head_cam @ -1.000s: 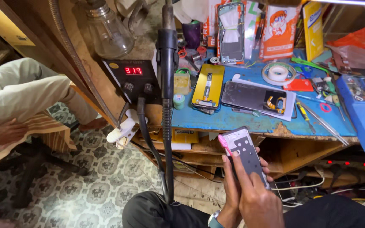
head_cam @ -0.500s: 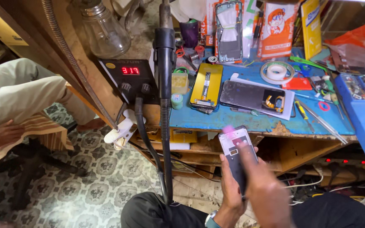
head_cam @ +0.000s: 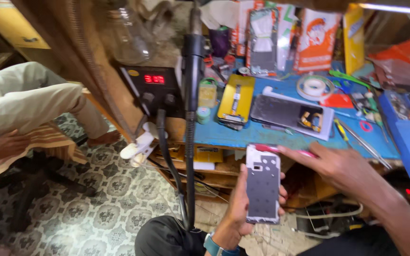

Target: The person holds a disassembled smartphone and uses a pink plastic tool to scrape and clean the edges of the back panel. They then switch to a metal tool to pry and adjust components along the frame. The person continues to alternate between the tools to work on the device's edges.

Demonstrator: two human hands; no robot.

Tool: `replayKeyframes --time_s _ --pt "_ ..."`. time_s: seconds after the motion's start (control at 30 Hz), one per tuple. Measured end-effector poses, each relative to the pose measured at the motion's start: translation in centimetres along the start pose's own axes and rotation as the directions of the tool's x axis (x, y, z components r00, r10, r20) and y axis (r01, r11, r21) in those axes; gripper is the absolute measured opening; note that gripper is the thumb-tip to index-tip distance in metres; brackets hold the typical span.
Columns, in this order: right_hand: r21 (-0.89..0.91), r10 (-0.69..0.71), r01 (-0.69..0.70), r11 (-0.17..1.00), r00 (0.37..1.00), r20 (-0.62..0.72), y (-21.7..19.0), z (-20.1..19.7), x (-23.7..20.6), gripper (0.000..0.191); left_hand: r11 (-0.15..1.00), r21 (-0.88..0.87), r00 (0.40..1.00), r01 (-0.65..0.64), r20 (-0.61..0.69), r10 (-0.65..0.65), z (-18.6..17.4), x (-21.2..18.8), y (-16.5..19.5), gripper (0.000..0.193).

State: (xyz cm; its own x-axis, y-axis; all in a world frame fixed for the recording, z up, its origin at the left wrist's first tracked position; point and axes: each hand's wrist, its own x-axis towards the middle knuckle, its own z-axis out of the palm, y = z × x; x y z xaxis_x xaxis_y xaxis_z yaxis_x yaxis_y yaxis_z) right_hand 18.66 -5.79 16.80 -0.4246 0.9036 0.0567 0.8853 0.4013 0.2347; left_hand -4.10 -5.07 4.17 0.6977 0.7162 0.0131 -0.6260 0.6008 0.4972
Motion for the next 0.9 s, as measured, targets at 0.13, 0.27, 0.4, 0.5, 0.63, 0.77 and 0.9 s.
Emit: replayKeyframes --time_s 0.13,0.27,0.4,0.5,0.63,0.77,0.9 --pt "0.019 0.060 -0.061 0.998 0.998 0.033 0.9 -1.2 -0.4 0.094 1.000 -0.011 1.000 -0.005 0.001 0.005 -0.1 -0.1 -0.3 0.087" --pt "-0.099 0.182 -0.167 0.981 0.967 0.179 0.6 -1.7 -0.3 0.101 0.998 -0.063 0.999 0.030 0.014 -0.029 -0.5 0.4 -0.4 0.089" --pt "0.091 -0.055 0.065 0.994 0.993 -0.107 0.3 -0.7 0.0 0.093 0.990 -0.105 0.995 0.091 -0.026 -0.094 0.3 0.7 -1.0 0.089" --pt "0.026 -0.034 0.040 0.999 0.984 -0.178 0.6 -0.1 -0.9 0.091 0.997 -0.052 0.997 0.056 -0.054 -0.059 0.8 0.6 -1.2 0.089" --pt "-0.001 0.167 -0.168 0.986 0.984 -0.067 -1.3 0.2 -4.2 0.099 1.000 0.002 0.994 0.006 -0.111 -0.006 0.9 0.6 -1.5 0.088" --pt "-0.023 0.400 -0.410 0.912 0.900 -0.173 -7.8 2.4 -6.4 0.093 0.997 0.003 0.983 -0.074 -0.169 0.073 1.3 1.3 -3.0 0.087" --pt "0.127 0.553 -0.538 0.833 0.816 -0.167 -8.8 4.4 -4.3 0.089 0.995 -0.029 0.975 -0.091 -0.204 0.083 1.9 1.2 -4.1 0.085"
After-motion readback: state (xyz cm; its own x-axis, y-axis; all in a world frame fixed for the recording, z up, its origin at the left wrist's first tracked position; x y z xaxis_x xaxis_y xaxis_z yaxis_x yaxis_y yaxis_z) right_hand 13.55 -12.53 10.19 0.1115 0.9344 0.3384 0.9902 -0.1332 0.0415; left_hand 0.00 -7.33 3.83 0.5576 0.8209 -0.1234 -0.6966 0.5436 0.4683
